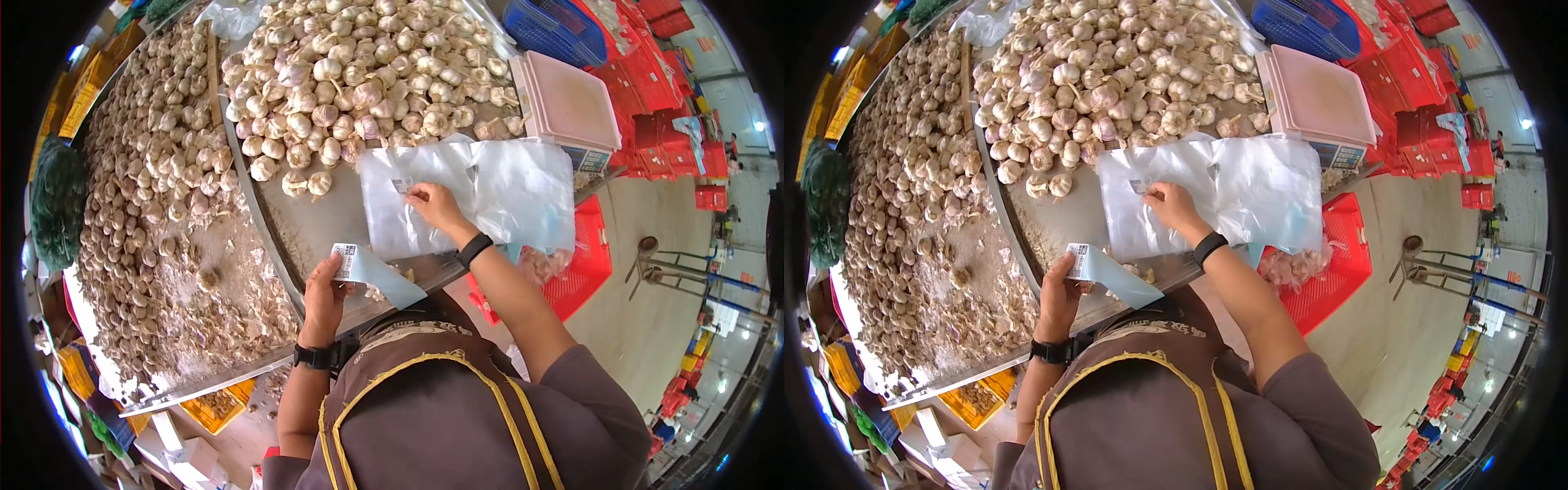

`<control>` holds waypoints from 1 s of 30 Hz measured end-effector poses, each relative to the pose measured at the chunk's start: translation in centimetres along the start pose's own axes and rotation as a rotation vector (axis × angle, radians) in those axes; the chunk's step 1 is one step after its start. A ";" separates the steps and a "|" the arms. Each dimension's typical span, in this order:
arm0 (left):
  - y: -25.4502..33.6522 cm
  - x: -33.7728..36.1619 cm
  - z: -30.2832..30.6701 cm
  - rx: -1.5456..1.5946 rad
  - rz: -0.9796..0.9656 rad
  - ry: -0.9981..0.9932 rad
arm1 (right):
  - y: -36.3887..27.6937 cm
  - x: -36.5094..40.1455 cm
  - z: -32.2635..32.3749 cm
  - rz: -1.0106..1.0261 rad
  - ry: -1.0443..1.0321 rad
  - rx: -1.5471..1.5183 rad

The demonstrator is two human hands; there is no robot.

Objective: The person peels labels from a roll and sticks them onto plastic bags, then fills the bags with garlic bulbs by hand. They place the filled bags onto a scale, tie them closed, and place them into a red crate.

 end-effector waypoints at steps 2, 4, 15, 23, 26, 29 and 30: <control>-0.1 -0.2 -0.4 -0.026 0.028 0.000 | 0.8 1.1 1.8 -0.015 0.057 -0.135; -0.4 -0.5 -0.9 -0.070 0.050 -0.018 | 3.2 2.9 5.2 -0.052 0.214 -0.476; -1.3 -0.7 -3.8 -0.269 0.131 -0.132 | 4.4 24.9 23.1 0.079 1.392 -0.329; -2.8 -1.2 -7.1 -0.277 0.161 -0.296 | -8.2 12.2 -1.6 0.042 -0.390 -0.566; -1.0 -1.4 -6.8 -0.635 -0.057 -0.174 | -7.8 12.1 -2.9 -0.001 -0.382 -0.743; 3.1 0.8 -10.6 -1.161 -0.547 -0.067 | -7.5 12.1 -1.9 -0.031 -0.310 -0.542; 4.2 2.3 -12.8 -1.419 -0.815 -0.055 | -7.6 11.9 -1.7 0.007 -0.282 -0.490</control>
Point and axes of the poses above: each hand's wrist, its own x-axis away from the middle knuckle, its own z-axis out of the back of the hand, y = z × x, the point moved 9 cm from there along -x, towards the middle knuckle, and after that the axes turned 10 degrees about -y, right-handed, at the moved point
